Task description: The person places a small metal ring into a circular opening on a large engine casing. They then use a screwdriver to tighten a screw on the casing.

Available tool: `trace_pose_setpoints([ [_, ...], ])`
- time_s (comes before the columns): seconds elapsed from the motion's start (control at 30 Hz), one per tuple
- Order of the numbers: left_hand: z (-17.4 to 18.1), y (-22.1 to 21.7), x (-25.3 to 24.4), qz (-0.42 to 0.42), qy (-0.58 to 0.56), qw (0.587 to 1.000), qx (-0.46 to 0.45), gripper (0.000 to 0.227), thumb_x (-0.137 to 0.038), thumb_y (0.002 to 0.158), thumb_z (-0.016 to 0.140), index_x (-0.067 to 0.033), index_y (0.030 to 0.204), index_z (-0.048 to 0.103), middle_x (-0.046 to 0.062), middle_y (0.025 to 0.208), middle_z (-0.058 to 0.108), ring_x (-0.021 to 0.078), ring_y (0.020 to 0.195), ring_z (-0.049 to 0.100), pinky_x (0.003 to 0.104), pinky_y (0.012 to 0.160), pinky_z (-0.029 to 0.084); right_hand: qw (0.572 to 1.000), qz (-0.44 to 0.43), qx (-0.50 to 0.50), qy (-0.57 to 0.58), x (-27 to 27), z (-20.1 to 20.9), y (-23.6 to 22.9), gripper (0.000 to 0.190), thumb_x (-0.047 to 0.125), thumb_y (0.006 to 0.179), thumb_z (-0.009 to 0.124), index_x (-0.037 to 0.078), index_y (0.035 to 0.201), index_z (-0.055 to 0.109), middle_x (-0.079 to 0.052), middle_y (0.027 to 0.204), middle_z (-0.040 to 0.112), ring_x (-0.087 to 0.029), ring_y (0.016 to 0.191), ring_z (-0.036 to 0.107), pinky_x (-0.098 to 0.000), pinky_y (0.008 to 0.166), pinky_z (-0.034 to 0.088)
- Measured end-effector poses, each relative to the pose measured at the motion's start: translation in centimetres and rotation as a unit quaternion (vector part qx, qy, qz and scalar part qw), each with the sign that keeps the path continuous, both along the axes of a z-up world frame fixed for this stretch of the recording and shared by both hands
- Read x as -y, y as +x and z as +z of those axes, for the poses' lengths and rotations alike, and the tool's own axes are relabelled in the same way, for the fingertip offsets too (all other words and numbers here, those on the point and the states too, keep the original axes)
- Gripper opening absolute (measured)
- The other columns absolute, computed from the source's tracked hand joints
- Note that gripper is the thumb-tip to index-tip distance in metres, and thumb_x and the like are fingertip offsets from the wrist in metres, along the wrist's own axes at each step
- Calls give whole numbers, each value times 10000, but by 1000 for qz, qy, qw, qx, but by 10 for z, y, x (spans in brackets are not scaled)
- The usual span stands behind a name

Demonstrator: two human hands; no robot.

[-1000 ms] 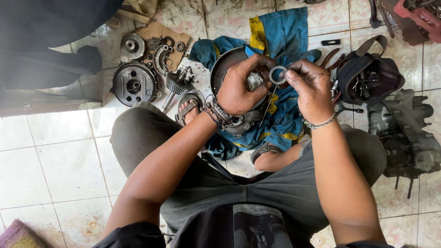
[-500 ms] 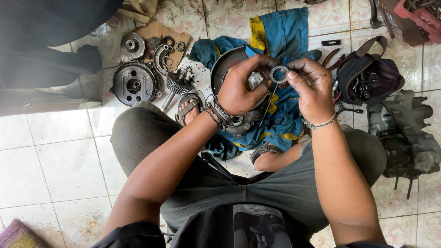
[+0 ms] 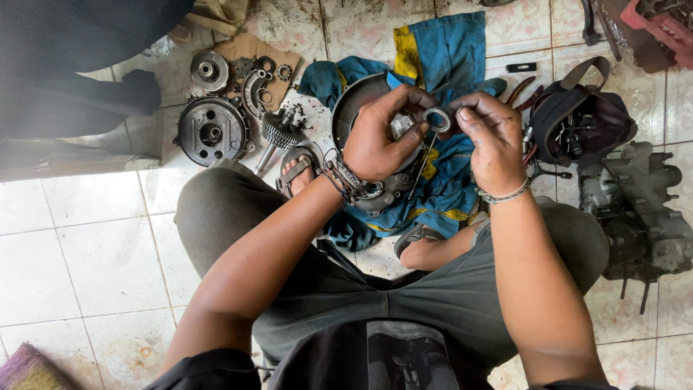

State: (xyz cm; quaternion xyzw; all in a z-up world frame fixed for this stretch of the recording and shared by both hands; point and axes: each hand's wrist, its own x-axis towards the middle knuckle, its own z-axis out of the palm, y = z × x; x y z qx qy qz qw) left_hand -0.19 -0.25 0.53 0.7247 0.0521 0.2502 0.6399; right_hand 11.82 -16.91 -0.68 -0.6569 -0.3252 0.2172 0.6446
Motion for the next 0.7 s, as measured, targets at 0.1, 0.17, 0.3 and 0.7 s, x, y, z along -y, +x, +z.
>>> trace_pose_setpoints([
  [0.1, 1, 0, -3, -1, 13, 1000, 3, 194, -61, 880, 710, -123, 1060, 675, 107, 854, 714, 357, 868, 736, 469, 836, 568, 999, 7, -33, 8, -2, -1, -1, 277, 200, 1050, 595, -65, 1071, 674, -159, 781, 666, -195, 769, 687, -317, 732, 569],
  [0.17, -3, 1, -2, 7, 28, 999, 21, 159, -66, 885, 717, -128, 1024, 671, 102, 863, 700, 377, 870, 719, 467, 826, 566, 1000, 16, -18, -12, -1, 2, -2, 250, 172, 1042, 613, -64, 1081, 684, -140, 768, 655, -153, 774, 642, -282, 721, 528],
  [0.3, -10, 3, 0, 33, 70, 996, 52, 127, -71, 894, 731, -139, 977, 663, 91, 884, 672, 393, 883, 685, 471, 818, 563, 997, 47, -7, -60, -1, 4, -3, 148, 125, 1003, 679, -18, 1016, 717, -93, 730, 657, -89, 761, 582, -264, 677, 494],
  [0.7, 0, 1, 0, 12, -15, 998, 57, 228, -37, 921, 644, -113, 1132, 685, 90, 905, 710, 332, 900, 731, 470, 851, 578, 995, -8, -99, -17, 3, 3, -2, 181, 138, 991, 706, -31, 1041, 664, -141, 808, 692, -190, 763, 751, -262, 727, 579],
])
